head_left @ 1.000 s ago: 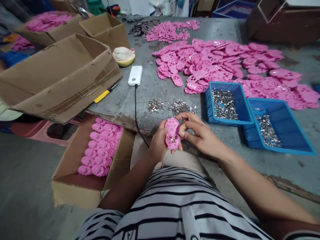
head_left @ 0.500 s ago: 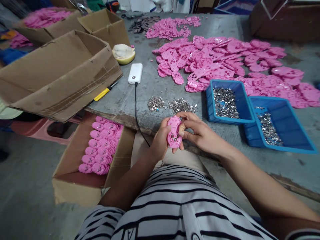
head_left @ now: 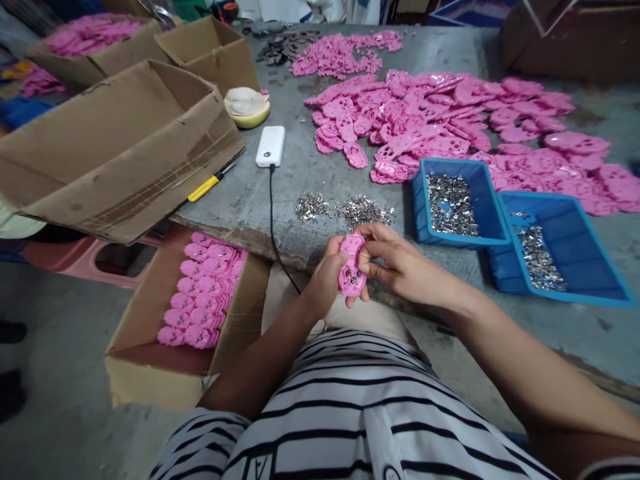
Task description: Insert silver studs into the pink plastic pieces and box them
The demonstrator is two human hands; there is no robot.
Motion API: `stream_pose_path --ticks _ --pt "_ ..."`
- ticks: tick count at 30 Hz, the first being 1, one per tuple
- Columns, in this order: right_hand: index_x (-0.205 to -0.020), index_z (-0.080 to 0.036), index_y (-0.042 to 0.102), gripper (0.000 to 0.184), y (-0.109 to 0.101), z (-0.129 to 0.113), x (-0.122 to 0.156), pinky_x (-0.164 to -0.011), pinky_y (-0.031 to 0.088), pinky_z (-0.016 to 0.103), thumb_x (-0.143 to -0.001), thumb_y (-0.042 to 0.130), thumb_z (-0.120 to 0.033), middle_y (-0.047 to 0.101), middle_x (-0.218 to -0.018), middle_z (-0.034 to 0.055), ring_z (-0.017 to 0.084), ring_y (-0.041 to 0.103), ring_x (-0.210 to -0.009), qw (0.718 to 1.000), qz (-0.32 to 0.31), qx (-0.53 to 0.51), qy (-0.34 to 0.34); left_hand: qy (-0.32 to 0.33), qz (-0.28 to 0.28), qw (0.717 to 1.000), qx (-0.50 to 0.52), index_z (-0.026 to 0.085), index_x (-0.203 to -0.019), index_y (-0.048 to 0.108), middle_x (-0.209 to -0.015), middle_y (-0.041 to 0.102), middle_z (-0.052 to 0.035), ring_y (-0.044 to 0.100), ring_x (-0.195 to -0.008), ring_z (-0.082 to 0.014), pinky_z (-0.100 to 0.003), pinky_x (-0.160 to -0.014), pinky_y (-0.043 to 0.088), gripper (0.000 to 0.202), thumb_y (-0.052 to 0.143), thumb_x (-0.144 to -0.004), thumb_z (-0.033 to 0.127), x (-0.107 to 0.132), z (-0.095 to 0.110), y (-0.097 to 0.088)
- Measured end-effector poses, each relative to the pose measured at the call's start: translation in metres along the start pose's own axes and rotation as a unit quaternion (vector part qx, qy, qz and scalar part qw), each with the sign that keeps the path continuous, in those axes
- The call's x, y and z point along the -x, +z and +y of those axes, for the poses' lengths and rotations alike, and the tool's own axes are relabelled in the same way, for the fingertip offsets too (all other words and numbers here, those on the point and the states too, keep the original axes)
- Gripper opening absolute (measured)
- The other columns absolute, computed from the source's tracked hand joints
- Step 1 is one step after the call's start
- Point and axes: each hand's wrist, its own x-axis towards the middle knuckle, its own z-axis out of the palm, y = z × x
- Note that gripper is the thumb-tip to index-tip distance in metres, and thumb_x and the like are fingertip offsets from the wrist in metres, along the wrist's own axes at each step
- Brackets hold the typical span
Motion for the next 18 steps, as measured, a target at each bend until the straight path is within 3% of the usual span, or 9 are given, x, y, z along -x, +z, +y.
stream_pose_path --ticks 5,12,18 --pt "-0.074 -0.019 0.057 0.015 0.002 0.001 0.0 -0.094 0.045 0.04 -0.088 0.051 -0.017 0.055 -0.109 0.0106 0.022 0.054 -0.105 0.999 0.003 -0.026 0.022 -0.02 0.002 1.0 0.003 0.018 -0.113 0.04 -0.07 0.058 0.0037 0.058 -0.037 -0.0142 -0.019 -0.025 0.035 0.044 0.05 -0.077 0.042 0.001 0.001 0.001" --pt "-0.07 -0.019 0.062 0.012 0.011 0.008 0.004 -0.091 0.046 0.038 -0.082 0.059 -0.017 0.057 -0.104 0.0073 0.021 0.056 -0.104 0.989 0.041 -0.125 0.071 -0.046 -0.007 0.998 0.052 0.019 -0.117 0.038 -0.078 0.058 0.0026 0.059 -0.038 -0.0133 -0.02 -0.026 0.038 0.052 0.054 -0.069 0.03 0.002 -0.003 -0.002" --pt "-0.069 -0.019 0.063 0.014 0.009 0.007 0.003 -0.096 0.044 0.038 -0.082 0.059 -0.019 0.059 -0.106 0.0075 0.021 0.056 -0.106 0.981 0.041 -0.168 0.09 -0.055 -0.005 0.998 0.042 0.019 -0.106 0.036 -0.069 0.058 0.004 0.063 -0.042 -0.0187 -0.021 -0.027 0.04 0.046 0.053 -0.063 0.026 0.003 0.002 0.0"
